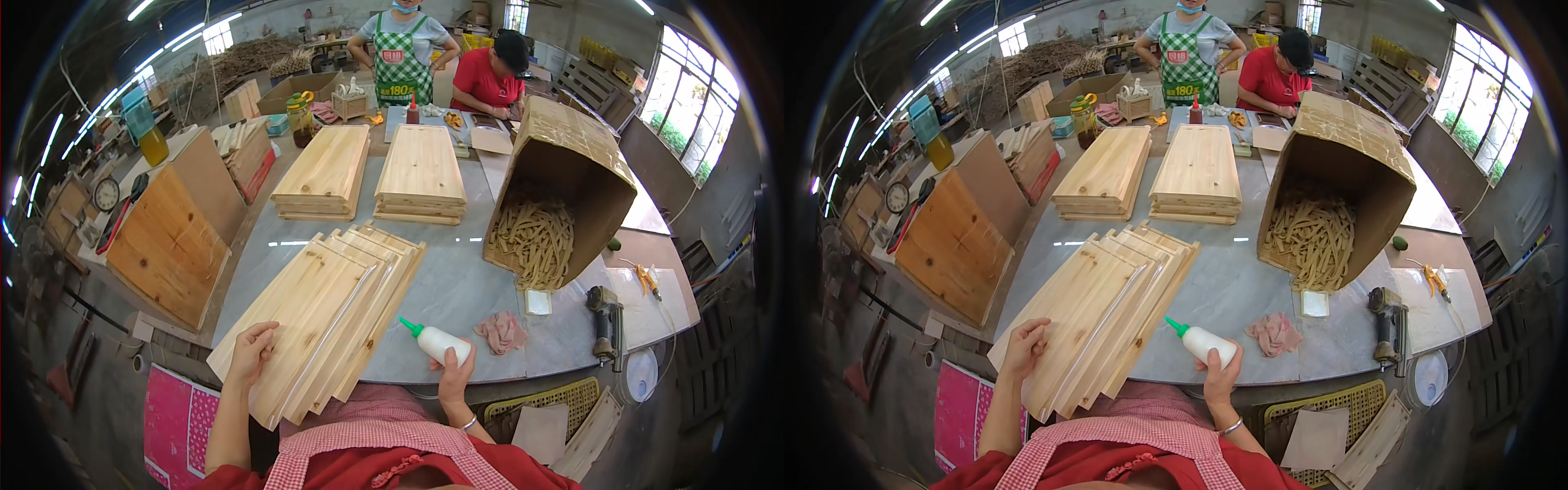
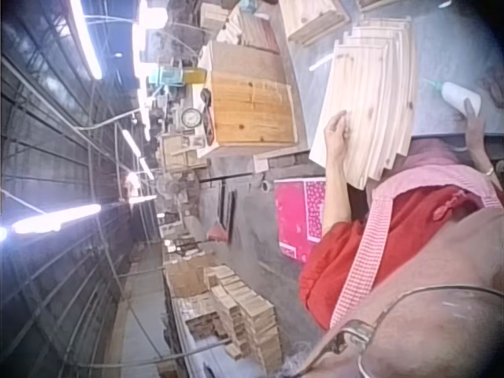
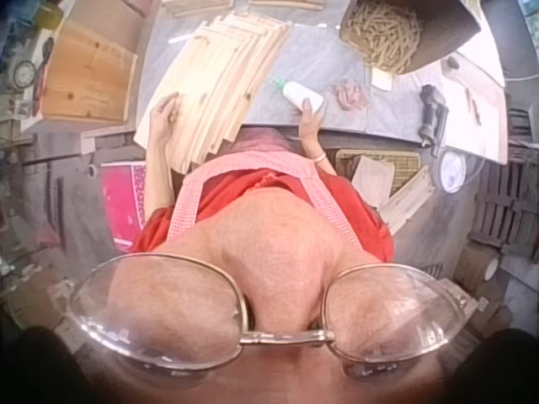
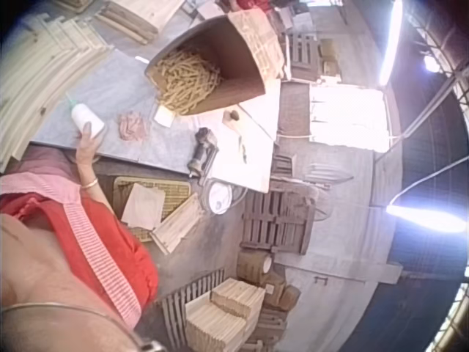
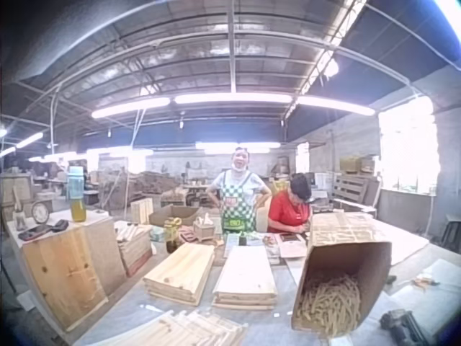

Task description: The person applies glue onto the edges of wooden boards using a bottle, fits the boards together to assemble a wooden box, and secures it with a rubber band.

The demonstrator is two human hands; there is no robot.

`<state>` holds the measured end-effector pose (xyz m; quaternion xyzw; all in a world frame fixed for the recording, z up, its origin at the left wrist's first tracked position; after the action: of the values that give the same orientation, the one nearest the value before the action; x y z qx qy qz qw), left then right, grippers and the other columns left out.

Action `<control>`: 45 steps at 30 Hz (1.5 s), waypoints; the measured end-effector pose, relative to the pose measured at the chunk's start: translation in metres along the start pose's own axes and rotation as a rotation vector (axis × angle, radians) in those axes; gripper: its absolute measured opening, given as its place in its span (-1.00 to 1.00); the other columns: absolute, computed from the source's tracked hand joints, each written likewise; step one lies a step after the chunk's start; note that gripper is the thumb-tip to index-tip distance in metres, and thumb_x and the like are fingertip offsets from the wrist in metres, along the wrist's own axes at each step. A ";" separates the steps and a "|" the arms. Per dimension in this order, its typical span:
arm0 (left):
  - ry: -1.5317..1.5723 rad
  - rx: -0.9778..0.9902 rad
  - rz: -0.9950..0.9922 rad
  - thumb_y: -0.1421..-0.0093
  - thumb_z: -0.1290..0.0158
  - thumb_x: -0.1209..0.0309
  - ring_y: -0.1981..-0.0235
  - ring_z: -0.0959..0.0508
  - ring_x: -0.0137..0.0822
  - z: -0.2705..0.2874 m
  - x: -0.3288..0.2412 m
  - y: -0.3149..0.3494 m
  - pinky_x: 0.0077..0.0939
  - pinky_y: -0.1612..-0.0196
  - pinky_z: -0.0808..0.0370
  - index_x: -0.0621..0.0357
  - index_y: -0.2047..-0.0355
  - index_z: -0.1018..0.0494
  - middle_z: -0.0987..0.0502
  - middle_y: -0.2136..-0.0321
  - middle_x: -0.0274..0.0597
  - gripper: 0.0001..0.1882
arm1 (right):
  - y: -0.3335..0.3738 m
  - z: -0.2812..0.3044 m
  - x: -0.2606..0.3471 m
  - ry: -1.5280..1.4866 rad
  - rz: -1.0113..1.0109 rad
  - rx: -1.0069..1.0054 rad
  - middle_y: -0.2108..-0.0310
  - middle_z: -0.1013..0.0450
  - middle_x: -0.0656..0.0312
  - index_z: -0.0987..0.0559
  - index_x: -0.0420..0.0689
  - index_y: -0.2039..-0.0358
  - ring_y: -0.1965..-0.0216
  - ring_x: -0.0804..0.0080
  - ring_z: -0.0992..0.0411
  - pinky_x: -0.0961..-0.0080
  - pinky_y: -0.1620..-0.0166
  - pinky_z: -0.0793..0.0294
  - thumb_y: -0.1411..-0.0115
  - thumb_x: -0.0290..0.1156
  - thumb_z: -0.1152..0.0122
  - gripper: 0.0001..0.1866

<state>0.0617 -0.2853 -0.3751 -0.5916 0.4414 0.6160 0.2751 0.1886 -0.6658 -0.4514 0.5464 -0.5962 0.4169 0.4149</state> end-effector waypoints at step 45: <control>0.490 0.121 0.204 -0.35 0.24 -0.20 0.67 -0.19 -0.56 -0.078 -0.071 -0.383 -0.67 0.61 -0.15 -0.02 -0.06 -0.39 -0.34 0.58 -0.38 -0.41 | 0.002 -0.001 0.000 -0.041 -0.066 -0.046 0.32 -0.39 0.05 -0.21 -0.19 -0.04 0.52 0.34 -0.44 0.47 0.47 -0.46 -0.25 -0.16 -0.10 -0.50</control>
<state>0.4397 -0.1643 -0.3830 -0.6580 0.5882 0.4515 0.1315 0.1867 -0.6648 -0.4513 0.5644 -0.5958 0.3779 0.4285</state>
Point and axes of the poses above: each hand's wrist, its own y-axis away from the middle knuckle, its own z-axis out of the back of the hand, x = y × z, the point moved 2 cm from there along -y, towards the middle knuckle
